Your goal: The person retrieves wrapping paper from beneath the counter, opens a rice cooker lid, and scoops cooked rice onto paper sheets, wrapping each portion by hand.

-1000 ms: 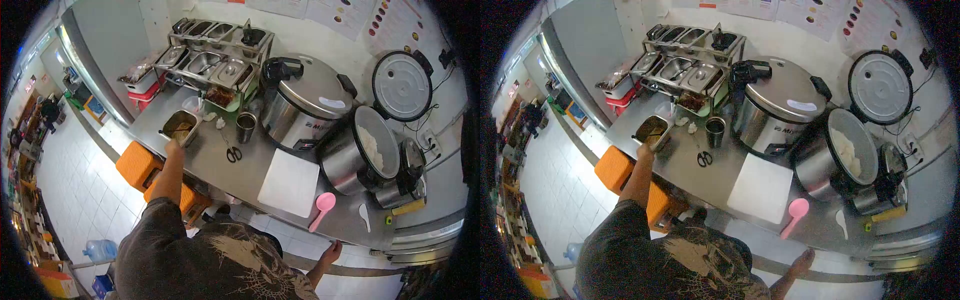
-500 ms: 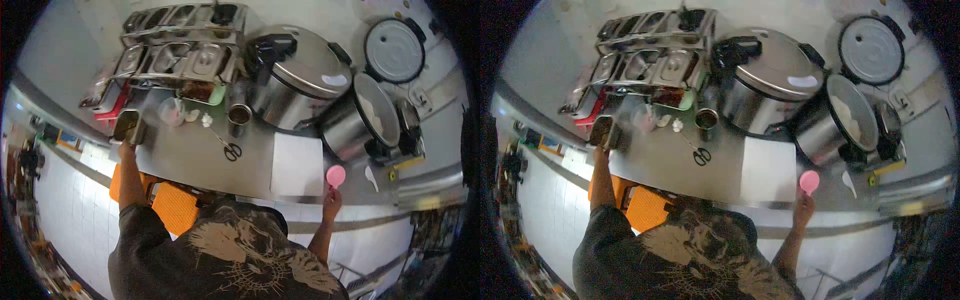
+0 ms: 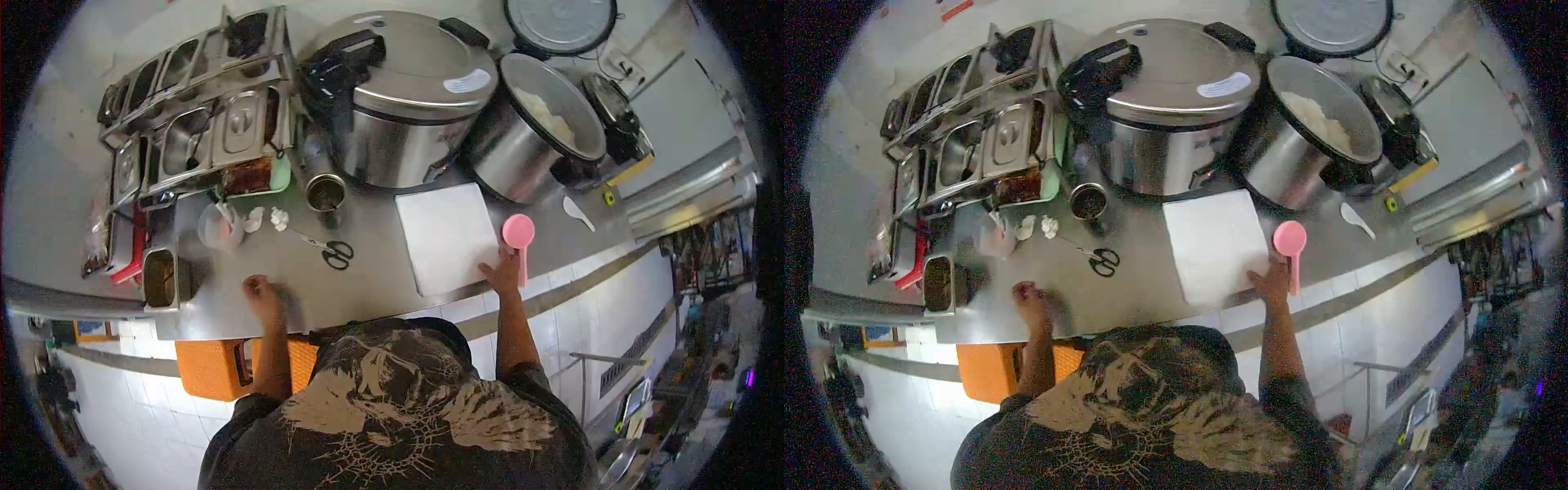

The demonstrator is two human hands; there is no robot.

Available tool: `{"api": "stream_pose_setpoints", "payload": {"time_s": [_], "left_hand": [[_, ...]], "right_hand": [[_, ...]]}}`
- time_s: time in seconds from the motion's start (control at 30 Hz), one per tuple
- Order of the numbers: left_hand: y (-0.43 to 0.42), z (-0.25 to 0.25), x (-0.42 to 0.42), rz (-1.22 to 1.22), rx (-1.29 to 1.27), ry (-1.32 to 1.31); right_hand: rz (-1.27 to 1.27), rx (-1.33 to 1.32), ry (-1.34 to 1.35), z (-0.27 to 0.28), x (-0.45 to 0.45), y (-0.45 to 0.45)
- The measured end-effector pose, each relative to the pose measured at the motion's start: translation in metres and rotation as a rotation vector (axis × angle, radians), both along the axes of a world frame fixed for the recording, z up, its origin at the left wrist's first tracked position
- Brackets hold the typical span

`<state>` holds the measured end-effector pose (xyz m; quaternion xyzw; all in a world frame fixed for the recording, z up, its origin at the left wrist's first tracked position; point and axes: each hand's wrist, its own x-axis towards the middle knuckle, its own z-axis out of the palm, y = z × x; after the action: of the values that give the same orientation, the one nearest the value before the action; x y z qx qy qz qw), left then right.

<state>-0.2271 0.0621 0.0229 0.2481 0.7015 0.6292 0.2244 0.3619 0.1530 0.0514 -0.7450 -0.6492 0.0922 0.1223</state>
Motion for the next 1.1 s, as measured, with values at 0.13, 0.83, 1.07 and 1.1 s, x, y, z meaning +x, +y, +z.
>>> {"api": "stream_pose_setpoints", "payload": {"time_s": [0.13,0.83,1.07,1.1], "left_hand": [[0.033,0.029,0.095,-0.539,0.128,0.32],[0.176,0.254,0.342,-1.058,0.316,0.613],[0.236,0.319,0.46,-1.112,0.489,0.869],[0.249,0.333,0.472,-1.145,0.454,0.858]], "right_hand": [[0.021,0.362,-0.141,-0.002,-0.002,-0.002],[-0.057,-0.339,0.992,0.005,0.216,0.043],[0.051,-0.296,1.164,0.018,0.271,0.048],[0.021,-0.326,1.192,0.056,0.266,0.051]]}}
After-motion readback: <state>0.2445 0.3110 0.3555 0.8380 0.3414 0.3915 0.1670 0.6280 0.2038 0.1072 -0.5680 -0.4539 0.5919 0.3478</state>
